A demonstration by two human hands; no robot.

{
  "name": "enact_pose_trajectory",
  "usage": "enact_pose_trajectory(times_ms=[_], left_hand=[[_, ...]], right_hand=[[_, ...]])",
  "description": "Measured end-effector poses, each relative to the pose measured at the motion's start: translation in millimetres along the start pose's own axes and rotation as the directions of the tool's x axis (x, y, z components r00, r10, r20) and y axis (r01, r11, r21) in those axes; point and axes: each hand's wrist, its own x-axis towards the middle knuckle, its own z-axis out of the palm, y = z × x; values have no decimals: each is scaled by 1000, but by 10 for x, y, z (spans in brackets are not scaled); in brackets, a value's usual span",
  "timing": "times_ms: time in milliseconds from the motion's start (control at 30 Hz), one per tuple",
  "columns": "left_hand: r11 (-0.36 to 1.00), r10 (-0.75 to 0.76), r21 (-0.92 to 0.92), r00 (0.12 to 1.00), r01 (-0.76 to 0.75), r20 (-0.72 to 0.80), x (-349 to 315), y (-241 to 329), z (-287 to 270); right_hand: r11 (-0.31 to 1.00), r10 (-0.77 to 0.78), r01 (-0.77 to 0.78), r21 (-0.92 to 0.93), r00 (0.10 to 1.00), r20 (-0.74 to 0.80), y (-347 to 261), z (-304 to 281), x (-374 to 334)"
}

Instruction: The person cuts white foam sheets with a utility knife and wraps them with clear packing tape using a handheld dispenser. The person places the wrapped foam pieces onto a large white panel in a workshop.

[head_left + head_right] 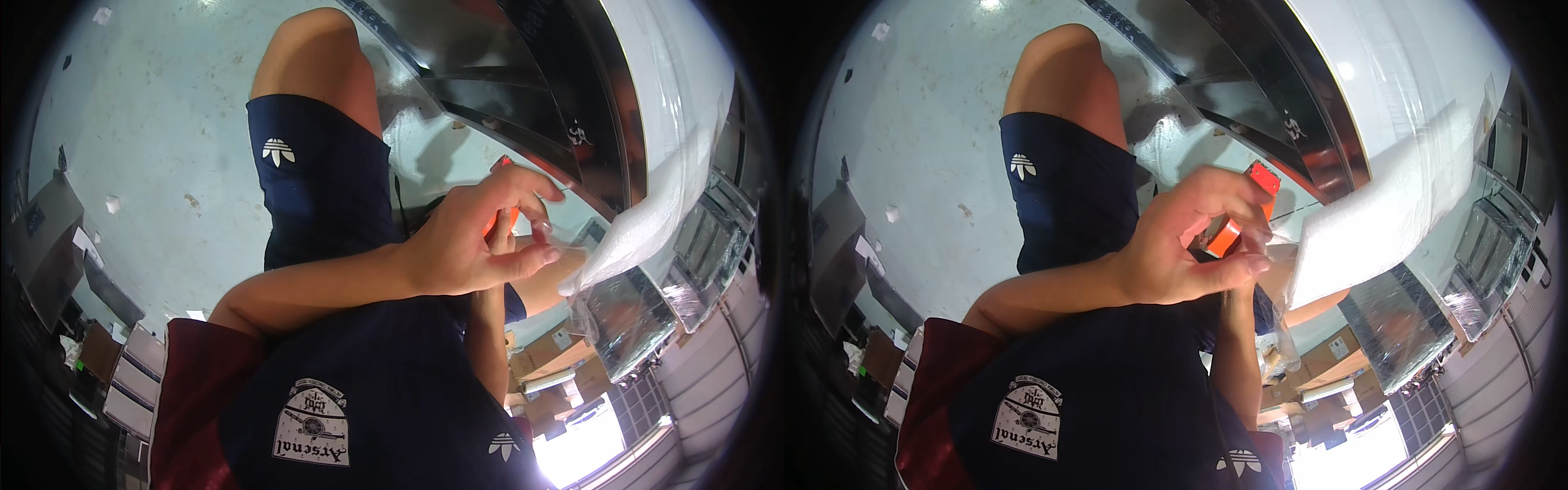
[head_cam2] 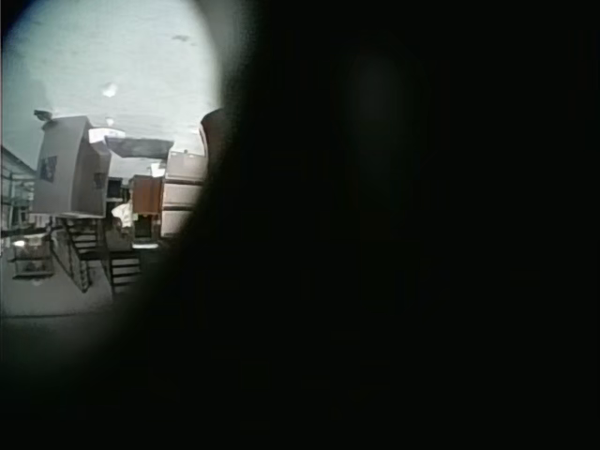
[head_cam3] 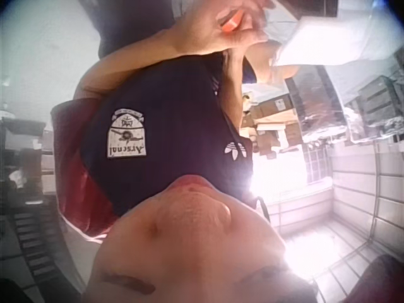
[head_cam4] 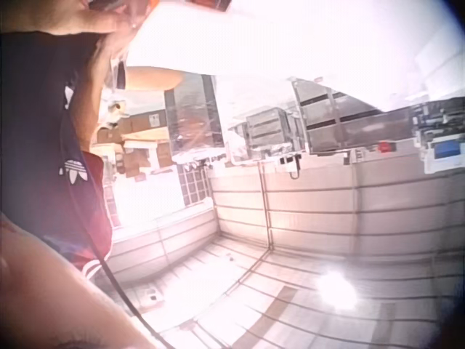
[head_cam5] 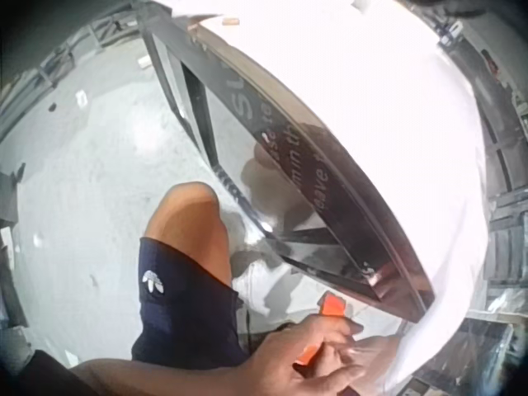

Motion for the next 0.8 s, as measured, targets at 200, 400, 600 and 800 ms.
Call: enact_pose_trajectory(times_ms=[200, 400, 600, 800], left_hand=[[986, -118, -124, 990, 108, -74, -139, -122, -209], [959, -213, 149, 961, 241, -179, -374, -371, -592], [807, -584, -30, 791, 589, -181, -130, -597, -437], [944, -162, 245, 957, 221, -240, 288, -1001, -145]], right_hand=[[996, 85, -87, -30, 994, -72, -78, 71, -60], [997, 66, -64, -42, 997, 46, -46, -8, 37], [1000, -1, 0, 24, 999, 40, -44, -47, 102], [994, -8, 4, 107, 999, 37, -197, -67, 15]])
